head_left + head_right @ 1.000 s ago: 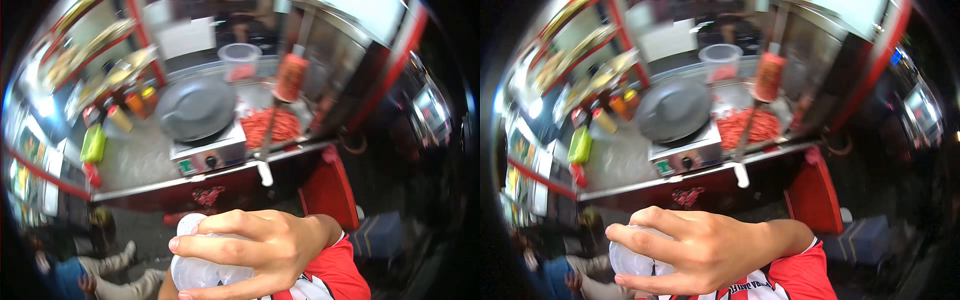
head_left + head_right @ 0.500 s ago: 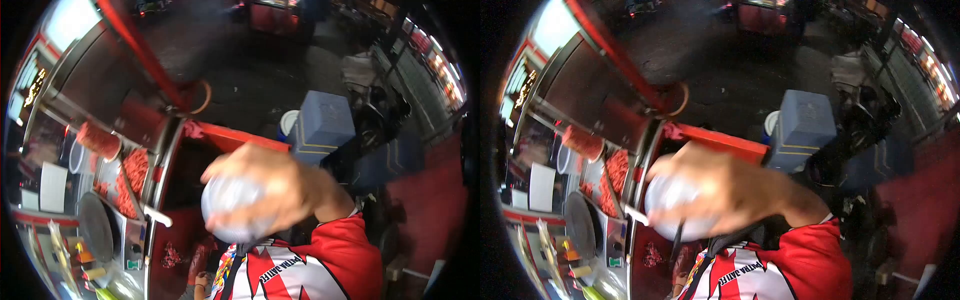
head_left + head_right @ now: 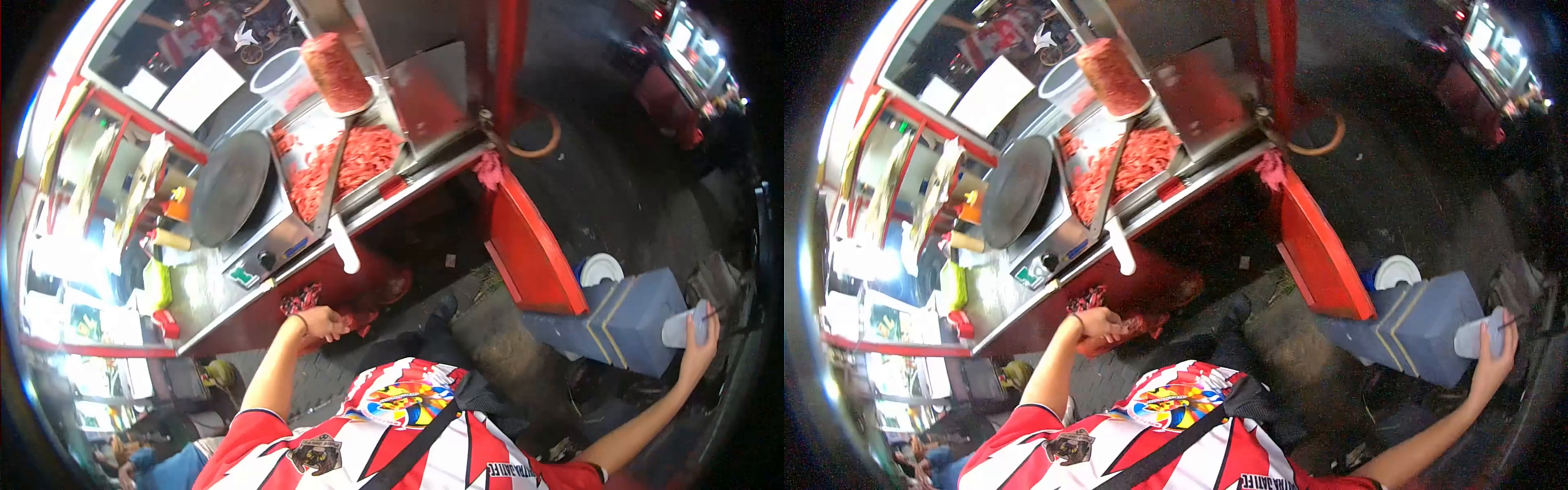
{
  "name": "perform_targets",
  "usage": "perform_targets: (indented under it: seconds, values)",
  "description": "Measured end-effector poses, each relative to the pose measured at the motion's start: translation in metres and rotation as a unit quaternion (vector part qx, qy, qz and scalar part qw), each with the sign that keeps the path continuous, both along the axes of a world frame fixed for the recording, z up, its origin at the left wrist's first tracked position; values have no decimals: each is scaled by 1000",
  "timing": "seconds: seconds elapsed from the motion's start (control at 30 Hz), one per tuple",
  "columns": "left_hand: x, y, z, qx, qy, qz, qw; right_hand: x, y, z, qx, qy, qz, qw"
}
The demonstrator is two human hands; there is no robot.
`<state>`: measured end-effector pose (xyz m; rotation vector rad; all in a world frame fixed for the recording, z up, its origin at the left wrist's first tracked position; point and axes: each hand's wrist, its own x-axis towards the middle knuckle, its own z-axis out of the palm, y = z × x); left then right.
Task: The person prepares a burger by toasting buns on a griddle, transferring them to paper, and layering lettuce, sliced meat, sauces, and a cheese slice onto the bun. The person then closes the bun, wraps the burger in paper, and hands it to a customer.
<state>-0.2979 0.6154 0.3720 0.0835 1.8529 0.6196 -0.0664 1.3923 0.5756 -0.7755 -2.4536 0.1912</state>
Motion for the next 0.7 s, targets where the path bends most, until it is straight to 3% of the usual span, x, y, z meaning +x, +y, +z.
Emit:
perform_targets:
  seconds: [0.03, 0.07, 0.1, 0.13, 0.17, 0.23, 0.33, 0.4, 0.43, 0.47, 0.57, 0.6, 0.7]
  values:
    - [-6, 19, 59, 27, 32, 17, 999, 0, -2, 2, -1, -14, 1, 1000]
    - [-13, 31, 97, 3, 186, -39, 982, 2, -5, 4, 21, -31, 3, 999]
    - [-20, 39, 115, 3, 235, 58, 970, 7, -3, 2, 21, -40, -4, 999]
    - [-29, 53, 140, -57, 399, 32, 915, 12, 0, 1, 23, -48, -10, 999]
    - [-41, 54, 130, -53, 535, 84, 839, 14, -2, 1, 8, -35, 0, 999]
    - [-69, 68, 124, -163, 672, 81, 717, 17, -9, -2, -21, -12, 20, 1000]
    - [-95, 88, 120, -242, 626, 71, 738, 18, -20, -3, 28, 17, 7, 999]
    - [-118, 88, 113, -246, 586, 74, 769, 22, -27, 5, 164, 61, -20, 984]
    - [-122, 88, 109, -248, 562, 76, 785, 27, -37, 16, 241, 78, -59, 966]
    - [-119, 87, 111, -229, 600, 84, 762, 29, -50, 24, 315, 94, -95, 939]
    - [-116, 60, 161, -186, 553, 82, 808, 29, -105, 29, 446, 265, -74, 851]
    - [-117, 37, 175, -179, 525, 45, 831, 16, -123, 27, 435, 306, 18, 847]
    - [-110, -44, 232, -141, 501, 19, 853, -25, -181, -7, 277, 306, 109, 904]
